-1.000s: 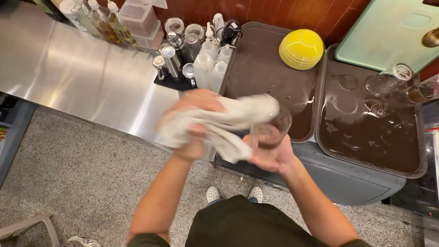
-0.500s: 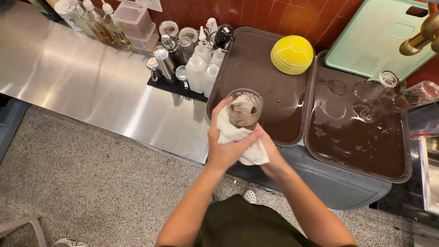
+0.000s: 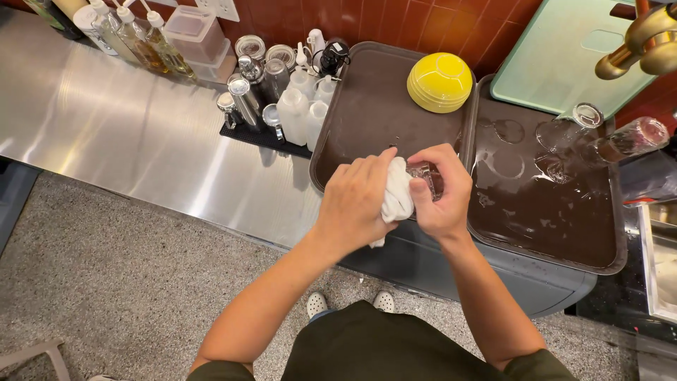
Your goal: Cleaning and drying various glasses and a metal shaker with a cloth in a cafe setting.
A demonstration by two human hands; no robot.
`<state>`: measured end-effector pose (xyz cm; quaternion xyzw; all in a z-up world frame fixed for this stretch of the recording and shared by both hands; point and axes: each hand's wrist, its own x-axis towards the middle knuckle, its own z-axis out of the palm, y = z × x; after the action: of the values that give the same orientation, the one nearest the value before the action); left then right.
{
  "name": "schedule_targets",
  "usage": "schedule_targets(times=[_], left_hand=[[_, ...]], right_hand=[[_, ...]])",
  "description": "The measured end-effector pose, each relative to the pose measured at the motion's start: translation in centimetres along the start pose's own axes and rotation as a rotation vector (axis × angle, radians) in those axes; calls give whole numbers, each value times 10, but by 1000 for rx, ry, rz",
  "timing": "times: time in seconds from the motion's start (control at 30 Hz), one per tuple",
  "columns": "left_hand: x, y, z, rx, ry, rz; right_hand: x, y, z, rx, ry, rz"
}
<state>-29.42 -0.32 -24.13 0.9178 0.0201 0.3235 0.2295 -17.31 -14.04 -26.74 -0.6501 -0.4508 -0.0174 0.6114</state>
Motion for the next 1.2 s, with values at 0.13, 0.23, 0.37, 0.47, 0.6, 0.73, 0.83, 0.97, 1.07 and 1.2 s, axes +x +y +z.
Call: schedule_targets(times=[0.13,0.23,0.37,0.47,0.6,0.73,0.83,0.97,1.07,1.2], left_hand=[[28,-12,-19,-183,-245,-141],[31,-45,-12,-534,-545,-207],[11,-81,13,-1338,-804,-371],[9,-71,22,-1765,-620,-675],[17,-18,24,-1893,123,-762],[8,-28,55,-1582,531,-500],[14,-47,52,-1212,555,-308],[59,-74,21,-1065,517,-132],[98,-36,-22,-963,440,107],[139,20,-43,-635,331,391]], right_hand=[[-1,-1,-2,-52,23,-65],[5,-7,-3,-28,-2,-160],[10,-13,-2,136,-64,-184],[13,-3,-1,170,34,-234],[6,15,16,34,368,-217],[10,23,19,130,447,-30],[16,17,9,551,366,127],[55,9,-10,775,241,265],[95,-20,-16,1026,296,426],[135,-24,-18,1079,346,454]])
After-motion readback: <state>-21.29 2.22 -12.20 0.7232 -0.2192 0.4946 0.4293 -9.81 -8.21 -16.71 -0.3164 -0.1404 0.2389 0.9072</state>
